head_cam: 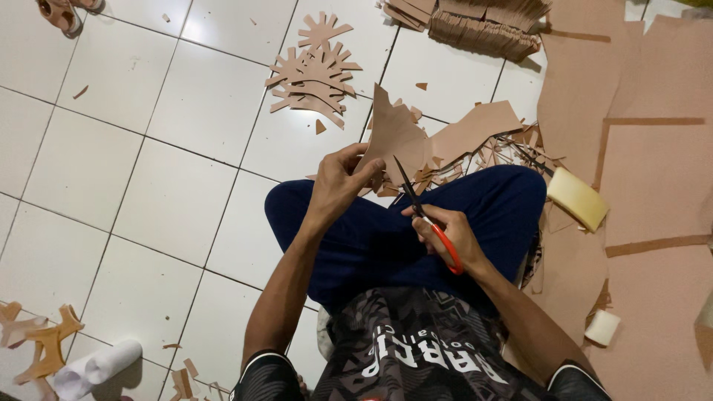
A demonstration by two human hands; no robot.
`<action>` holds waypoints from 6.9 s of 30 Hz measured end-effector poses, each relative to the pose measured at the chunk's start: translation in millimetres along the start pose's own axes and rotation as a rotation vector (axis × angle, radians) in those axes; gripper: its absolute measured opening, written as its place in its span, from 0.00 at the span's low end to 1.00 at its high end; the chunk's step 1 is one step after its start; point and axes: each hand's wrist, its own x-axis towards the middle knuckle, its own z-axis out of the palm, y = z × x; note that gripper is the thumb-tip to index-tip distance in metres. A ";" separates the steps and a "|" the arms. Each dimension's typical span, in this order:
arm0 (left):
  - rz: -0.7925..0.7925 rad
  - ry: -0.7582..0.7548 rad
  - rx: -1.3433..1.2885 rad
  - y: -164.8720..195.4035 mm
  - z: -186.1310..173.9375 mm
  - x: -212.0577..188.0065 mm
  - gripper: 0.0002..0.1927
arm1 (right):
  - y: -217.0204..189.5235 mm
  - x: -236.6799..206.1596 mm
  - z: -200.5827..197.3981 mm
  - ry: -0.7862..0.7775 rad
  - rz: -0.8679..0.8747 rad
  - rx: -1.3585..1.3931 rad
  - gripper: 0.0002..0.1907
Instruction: The person sits cross-legged on a tiled floor and uses red-handled scissors to cut a piece of brown cardboard into a star-like shape. They rotate the cardboard frequently to trim the edges and create pointed tips, with finished pieces and offcuts visible nearby.
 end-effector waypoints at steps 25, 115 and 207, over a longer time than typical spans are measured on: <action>0.058 -0.012 -0.123 -10.0 0.1 -1.0 0.17 | -15.3 -3.8 6.3 0.086 0.054 -0.105 0.16; 0.083 0.078 0.054 -44.8 32.3 -19.5 0.29 | -12.8 31.1 -14.9 0.198 -0.049 0.494 0.14; -0.034 -0.083 0.354 19.4 3.1 3.5 0.18 | -6.2 5.1 1.0 -0.158 0.060 0.319 0.20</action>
